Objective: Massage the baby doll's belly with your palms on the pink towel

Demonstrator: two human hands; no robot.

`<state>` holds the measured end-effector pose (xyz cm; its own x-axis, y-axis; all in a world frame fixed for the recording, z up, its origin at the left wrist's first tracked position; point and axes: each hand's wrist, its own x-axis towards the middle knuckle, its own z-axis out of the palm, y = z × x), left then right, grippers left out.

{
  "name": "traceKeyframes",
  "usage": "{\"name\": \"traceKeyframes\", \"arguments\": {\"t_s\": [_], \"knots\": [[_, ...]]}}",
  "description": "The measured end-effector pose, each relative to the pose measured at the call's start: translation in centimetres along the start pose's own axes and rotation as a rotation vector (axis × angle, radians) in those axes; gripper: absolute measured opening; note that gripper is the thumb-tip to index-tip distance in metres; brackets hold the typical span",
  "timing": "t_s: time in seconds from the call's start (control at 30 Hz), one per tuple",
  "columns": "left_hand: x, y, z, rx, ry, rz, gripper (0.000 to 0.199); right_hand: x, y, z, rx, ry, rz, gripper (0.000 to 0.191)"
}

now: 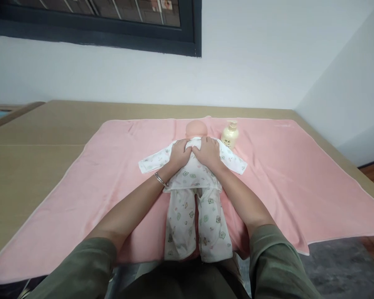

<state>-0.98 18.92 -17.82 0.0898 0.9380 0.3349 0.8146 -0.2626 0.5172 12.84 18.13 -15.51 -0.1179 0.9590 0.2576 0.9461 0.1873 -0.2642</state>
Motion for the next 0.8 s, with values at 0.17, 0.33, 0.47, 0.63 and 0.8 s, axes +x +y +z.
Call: {"name": "traceKeyframes", "arguments": {"t_s": [0.17, 0.33, 0.47, 0.63, 0.8], "knots": [[-0.3, 0.3, -0.1, 0.018, -0.008, -0.008, 0.036, 0.1, 0.0, 0.3, -0.011, 0.008, -0.001, 0.030], [-0.6, 0.4, 0.1, 0.012, 0.054, 0.003, 0.033, -0.4, -0.4, -0.1, -0.072, 0.018, -0.029, 0.028], [-0.7, 0.5, 0.1, 0.044, 0.081, 0.009, 0.033, -1.6, -1.5, -0.6, -0.145, 0.020, -0.043, 0.030], [-0.9, 0.9, -0.3, 0.132, 0.107, 0.037, 0.027, -2.5, -2.1, -1.8, -0.127, -0.058, -0.084, 0.034], [-1.7, 1.3, -0.7, 0.245, 0.145, 0.107, 0.026, -0.7, -0.1, -2.7, 0.112, -0.186, -0.019, 0.038]]}}
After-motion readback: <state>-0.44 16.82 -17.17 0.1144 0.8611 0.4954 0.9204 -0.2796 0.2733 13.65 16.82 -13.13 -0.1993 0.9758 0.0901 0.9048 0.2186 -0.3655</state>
